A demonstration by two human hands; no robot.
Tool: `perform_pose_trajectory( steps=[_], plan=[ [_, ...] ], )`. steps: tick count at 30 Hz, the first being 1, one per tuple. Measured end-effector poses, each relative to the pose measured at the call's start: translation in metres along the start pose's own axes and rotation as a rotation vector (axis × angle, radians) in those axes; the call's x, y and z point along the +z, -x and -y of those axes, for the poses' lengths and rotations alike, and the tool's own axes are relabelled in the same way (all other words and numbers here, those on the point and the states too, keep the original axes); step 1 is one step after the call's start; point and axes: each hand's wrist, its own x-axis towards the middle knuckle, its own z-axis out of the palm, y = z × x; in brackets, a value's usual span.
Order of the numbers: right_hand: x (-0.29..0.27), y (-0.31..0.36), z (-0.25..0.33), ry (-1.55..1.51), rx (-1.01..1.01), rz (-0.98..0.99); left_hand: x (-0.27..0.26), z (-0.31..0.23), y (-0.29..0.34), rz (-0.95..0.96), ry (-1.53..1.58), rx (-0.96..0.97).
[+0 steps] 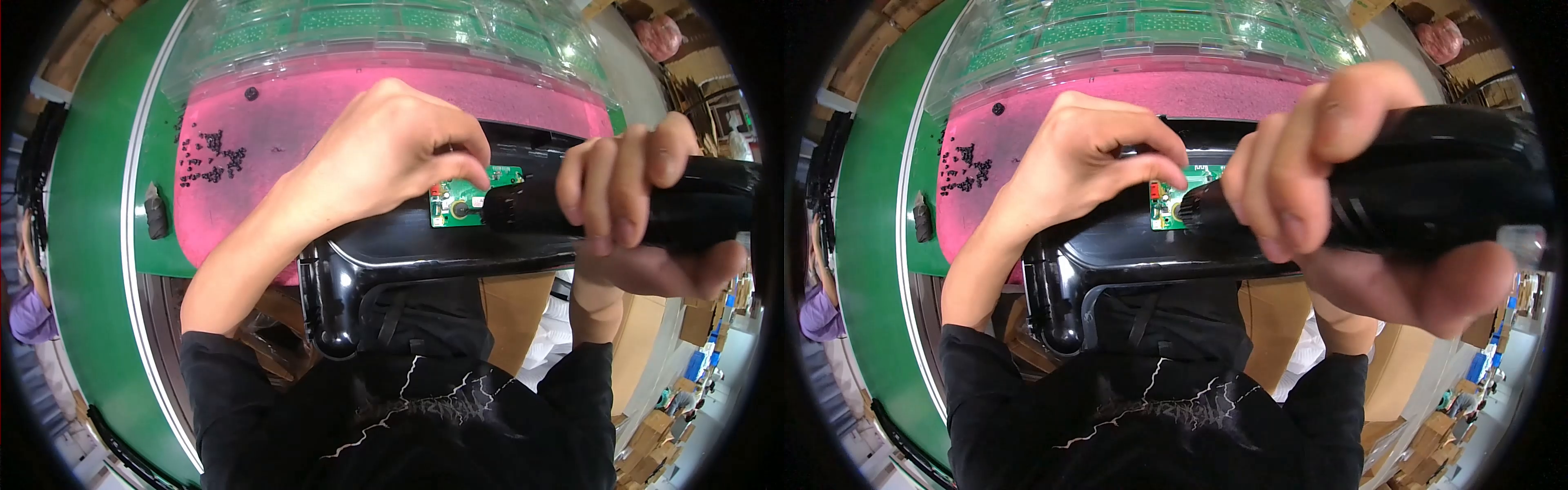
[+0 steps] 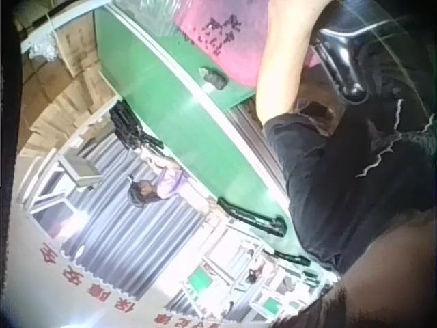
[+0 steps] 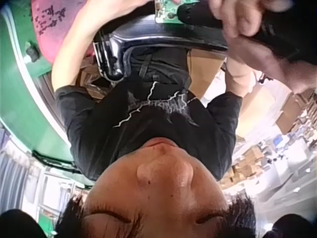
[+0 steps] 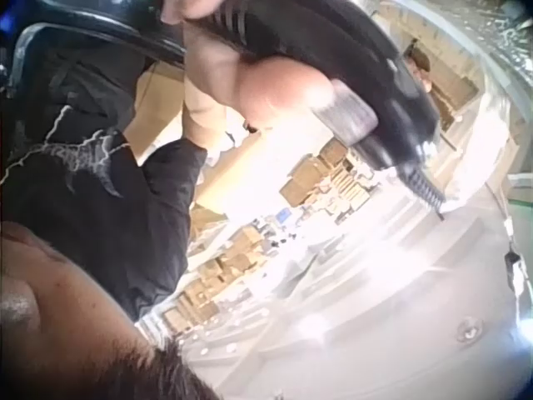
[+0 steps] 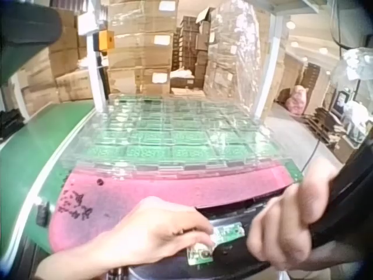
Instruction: Assembling electronic circuit boards into black plastic housings using an electric screwdriver on a factory line.
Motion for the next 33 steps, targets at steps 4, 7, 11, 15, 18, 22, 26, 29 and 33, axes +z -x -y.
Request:
perform_pose_trajectory(
  steps=[4,7,11,15,18,22,26,29,33],
  plan=[
    [-0.004,0.004,-0.013,0.012,0.018,0.094,-0.001,0.0,0.001,-0.072,-0.142,-0.134],
    [0.002,0.007,-0.017,0.033,0.045,0.049,-0.001,-0.001,-0.001,-0.077,-0.1,-0.17],
    [0.01,0.005,-0.025,0.059,0.04,0.031,0.0,0.003,0.002,-0.132,-0.137,-0.075],
    [0.026,0.001,-0.03,0.058,0.103,0.022,0.002,0.006,0.004,-0.141,-0.1,-0.026],
    [0.034,0.001,-0.024,0.136,0.222,-0.071,0.003,0.005,0.004,-0.152,-0.067,-0.039],
    [0.038,0.0,-0.015,0.308,0.305,-0.109,-0.003,-0.003,0.003,-0.061,-0.107,-0.167],
    [0.029,0.006,-0.019,0.211,0.271,-0.087,-0.002,0.0,0.008,0.019,-0.207,-0.21],
    [0.012,0.005,-0.02,0.095,-0.102,0.112,-0.004,-0.006,0.007,0.132,-0.295,-0.196],
    [-0.001,-0.005,0.013,0.201,-0.315,0.14,-0.001,-0.006,0.004,0.177,-0.351,-0.096]
  ],
)
